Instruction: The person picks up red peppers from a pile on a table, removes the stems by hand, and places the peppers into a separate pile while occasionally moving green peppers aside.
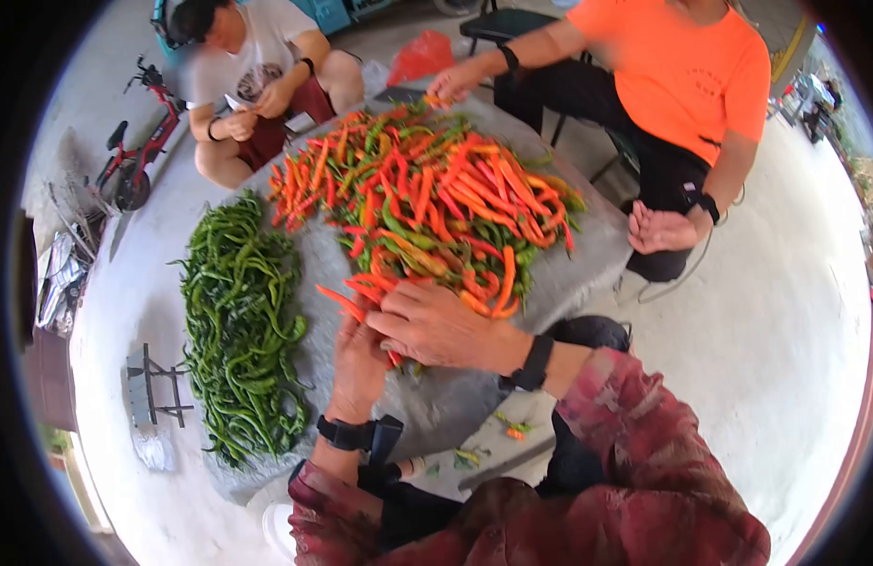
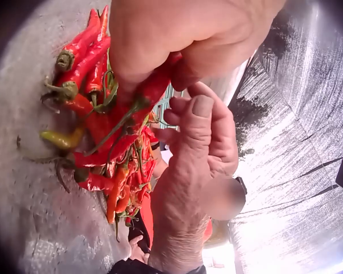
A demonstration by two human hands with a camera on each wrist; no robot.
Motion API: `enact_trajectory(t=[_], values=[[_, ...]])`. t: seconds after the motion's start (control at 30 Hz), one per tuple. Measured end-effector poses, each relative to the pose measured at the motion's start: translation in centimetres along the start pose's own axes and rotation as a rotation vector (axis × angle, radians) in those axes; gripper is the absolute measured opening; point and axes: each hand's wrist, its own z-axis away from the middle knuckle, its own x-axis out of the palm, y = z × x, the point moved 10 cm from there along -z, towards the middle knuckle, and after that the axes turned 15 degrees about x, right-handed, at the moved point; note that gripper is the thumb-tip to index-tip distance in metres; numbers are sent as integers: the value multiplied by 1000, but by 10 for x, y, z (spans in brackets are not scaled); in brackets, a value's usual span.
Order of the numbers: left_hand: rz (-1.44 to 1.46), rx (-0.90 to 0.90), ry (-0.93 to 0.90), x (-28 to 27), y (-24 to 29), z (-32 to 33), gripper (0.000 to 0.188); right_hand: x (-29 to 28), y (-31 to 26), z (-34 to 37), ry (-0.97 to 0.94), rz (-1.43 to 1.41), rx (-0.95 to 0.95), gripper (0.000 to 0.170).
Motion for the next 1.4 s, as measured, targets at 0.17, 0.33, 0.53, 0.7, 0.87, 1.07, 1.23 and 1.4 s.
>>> enact_trajectory(t=[0.17, 0.33, 0.53, 0.7, 0.87, 1.07, 1.23, 1.4], values=[[-50, 66, 44, -2, 12, -4, 40, 12, 26, -3, -19, 312, 71, 30], [-199, 115, 28, -7, 17, -3, 42, 3, 46, -7, 34, 325, 123, 16], [-252, 105, 89, -20, 15, -3, 38, -52, 118, -21, 319, -82, 469, 9], [-295, 18, 63, -16, 13, 1, 35, -28, 155, -30, 150, 54, 596, 18], [-273, 20, 8, -2, 15, 1, 40, -4, 161, -41, 0, 131, 769, 33], [-204, 22, 24, 0, 18, 1, 47, 0, 164, -43, -76, 296, 936, 41], [-180, 18, 10, 2, 14, 1, 45, 7, 180, -43, -34, 249, 894, 42], [-163, 13, 26, 3, 12, 2, 46, 1, 174, -46, 44, 169, 842, 41]])
